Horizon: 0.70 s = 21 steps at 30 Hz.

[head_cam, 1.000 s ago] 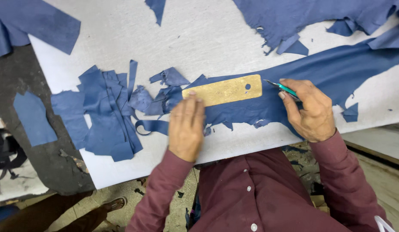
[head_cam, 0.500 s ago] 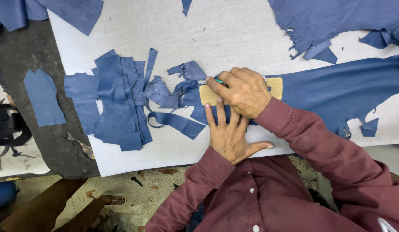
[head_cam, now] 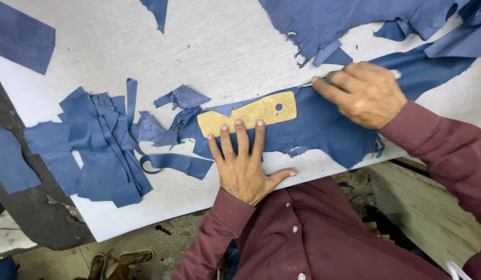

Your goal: The person cuts blue fabric into rectangular pieces using a utility knife and a wooden template on a white worktable. They repeatedly position the template, cut along its edge, remove the cut piece, and stack the finished pieces on the table.

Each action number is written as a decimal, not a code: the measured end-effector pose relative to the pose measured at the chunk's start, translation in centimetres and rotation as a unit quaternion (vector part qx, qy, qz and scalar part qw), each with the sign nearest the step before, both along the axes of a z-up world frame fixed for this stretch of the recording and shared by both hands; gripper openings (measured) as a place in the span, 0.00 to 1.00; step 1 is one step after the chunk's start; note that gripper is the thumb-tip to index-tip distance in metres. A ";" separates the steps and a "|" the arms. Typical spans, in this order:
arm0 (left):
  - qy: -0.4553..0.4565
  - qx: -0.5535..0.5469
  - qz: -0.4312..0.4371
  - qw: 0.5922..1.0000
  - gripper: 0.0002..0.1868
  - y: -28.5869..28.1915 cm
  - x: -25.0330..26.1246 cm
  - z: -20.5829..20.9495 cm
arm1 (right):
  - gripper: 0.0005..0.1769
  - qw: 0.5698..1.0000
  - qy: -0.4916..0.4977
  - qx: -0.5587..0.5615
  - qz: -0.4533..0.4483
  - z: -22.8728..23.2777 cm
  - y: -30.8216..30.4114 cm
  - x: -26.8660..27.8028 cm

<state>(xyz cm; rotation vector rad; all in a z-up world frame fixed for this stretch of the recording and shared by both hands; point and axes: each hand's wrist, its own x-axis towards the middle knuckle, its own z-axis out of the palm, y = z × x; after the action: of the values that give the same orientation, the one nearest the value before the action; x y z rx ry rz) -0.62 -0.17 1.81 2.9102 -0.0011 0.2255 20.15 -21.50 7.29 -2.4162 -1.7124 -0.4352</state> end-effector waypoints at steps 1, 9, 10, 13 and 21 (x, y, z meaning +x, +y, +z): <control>0.004 0.004 -0.002 1.000 0.63 -0.1 0.2 0.3 | 0.17 0.999 0.016 0.023 -0.018 0.3 -1.1 -0.3; 0.042 0.076 0.010 0.996 0.67 -0.9 2.4 2.1 | 0.14 0.917 0.242 0.208 -0.238 -2.3 0.4 -8.5; 0.046 0.079 0.013 0.996 0.68 -1.1 2.6 2.2 | 0.14 0.912 0.239 0.221 -0.250 -2.3 0.7 -8.9; 0.020 0.078 0.013 0.997 0.69 -1.4 2.8 2.2 | 0.15 0.903 0.237 0.230 -0.273 -2.1 1.4 -8.8; 0.013 0.085 0.011 0.996 0.71 -1.2 2.4 1.7 | 0.16 0.903 0.225 0.228 -0.285 -2.9 3.8 -8.6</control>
<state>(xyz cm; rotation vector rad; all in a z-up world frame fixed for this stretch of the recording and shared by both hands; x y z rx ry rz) 1.80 -1.35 3.49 3.0838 0.0175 0.1994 11.58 -17.75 4.40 -2.3601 -0.6149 -0.2632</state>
